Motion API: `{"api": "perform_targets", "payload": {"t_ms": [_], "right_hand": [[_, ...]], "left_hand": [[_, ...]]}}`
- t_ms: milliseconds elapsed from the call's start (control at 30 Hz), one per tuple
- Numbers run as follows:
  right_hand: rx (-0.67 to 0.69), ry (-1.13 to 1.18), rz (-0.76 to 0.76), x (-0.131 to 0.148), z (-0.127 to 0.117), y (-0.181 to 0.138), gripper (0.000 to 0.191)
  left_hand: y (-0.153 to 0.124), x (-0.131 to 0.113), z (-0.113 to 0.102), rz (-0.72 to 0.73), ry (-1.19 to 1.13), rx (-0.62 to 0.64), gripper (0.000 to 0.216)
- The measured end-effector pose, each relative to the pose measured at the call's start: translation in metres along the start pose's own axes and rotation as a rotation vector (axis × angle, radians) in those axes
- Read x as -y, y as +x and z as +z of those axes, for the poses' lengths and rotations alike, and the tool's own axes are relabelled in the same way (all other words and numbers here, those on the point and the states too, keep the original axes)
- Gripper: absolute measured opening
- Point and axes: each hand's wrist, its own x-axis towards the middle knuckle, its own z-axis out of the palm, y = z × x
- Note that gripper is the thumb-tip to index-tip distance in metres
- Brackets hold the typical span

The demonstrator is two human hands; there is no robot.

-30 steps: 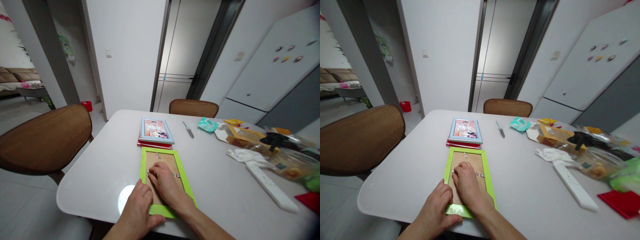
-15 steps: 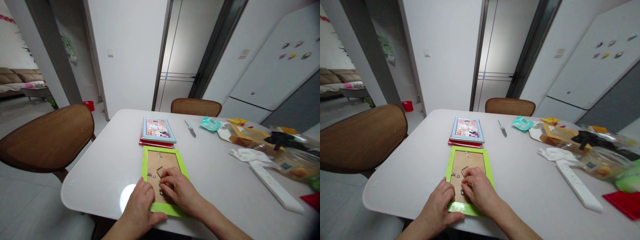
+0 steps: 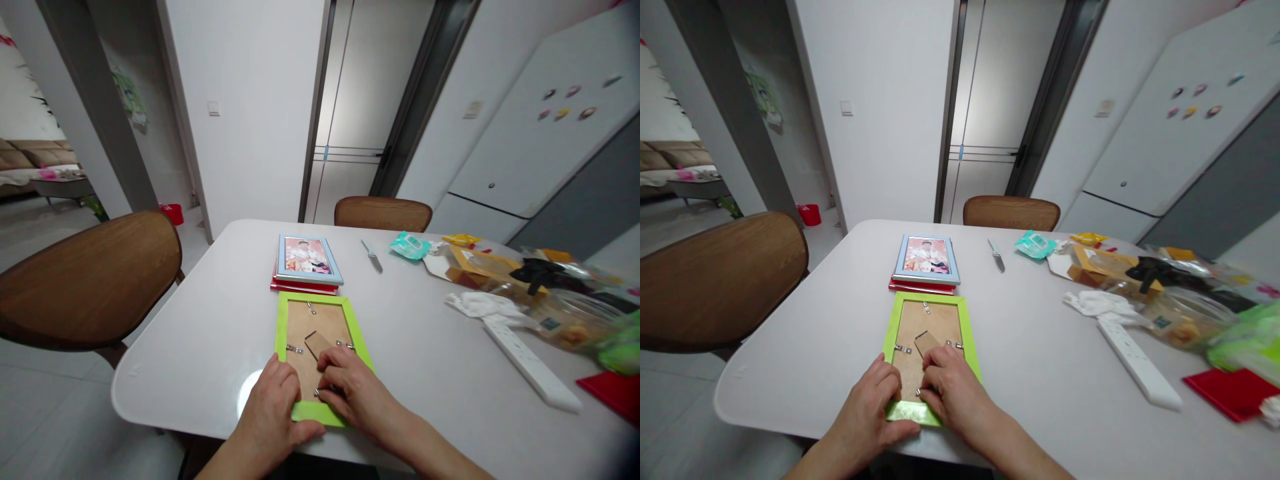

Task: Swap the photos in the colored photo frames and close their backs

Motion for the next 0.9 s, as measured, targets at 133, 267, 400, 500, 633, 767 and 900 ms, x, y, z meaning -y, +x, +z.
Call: {"api": "perform_targets", "payload": {"t_ms": [133, 267, 400, 500, 633, 767, 900], "right_hand": [[-0.014, 0.005, -0.04, -0.001, -0.002, -0.006, 0.012], [0.056, 0.016, -0.11, 0.003, -0.011, -0.013, 0.015], [0.112, 0.035, -0.171, 0.008, -0.021, -0.02, 0.018], [0.065, 0.076, -0.157, 0.002, -0.02, -0.025, 0.022], [-0.244, 0.151, 0.136, -0.022, -0.01, -0.032, 0.026], [-0.443, 0.342, 0.503, -0.04, -0.009, -0.035, 0.033], [-0.6, 0.926, 0.751, -0.03, -0.02, -0.037, 0.046]], "left_hand": [[0.001, 0.001, 0.0, -0.001, 0.002, 0.005, 0.034], [0.001, 0.001, 0.0, -0.004, -0.002, 0.008, 0.035], [0.001, 0.001, -0.001, -0.004, -0.001, 0.024, 0.035], [0.0, 0.0, -0.002, -0.015, 0.002, 0.029, 0.035], [-0.001, -0.007, -0.002, -0.003, -0.017, 0.053, 0.046], [-0.001, -0.016, -0.006, 0.003, -0.019, 0.069, 0.036], [-0.003, -0.02, -0.012, 0.072, -0.06, 0.017, 0.026]]}}
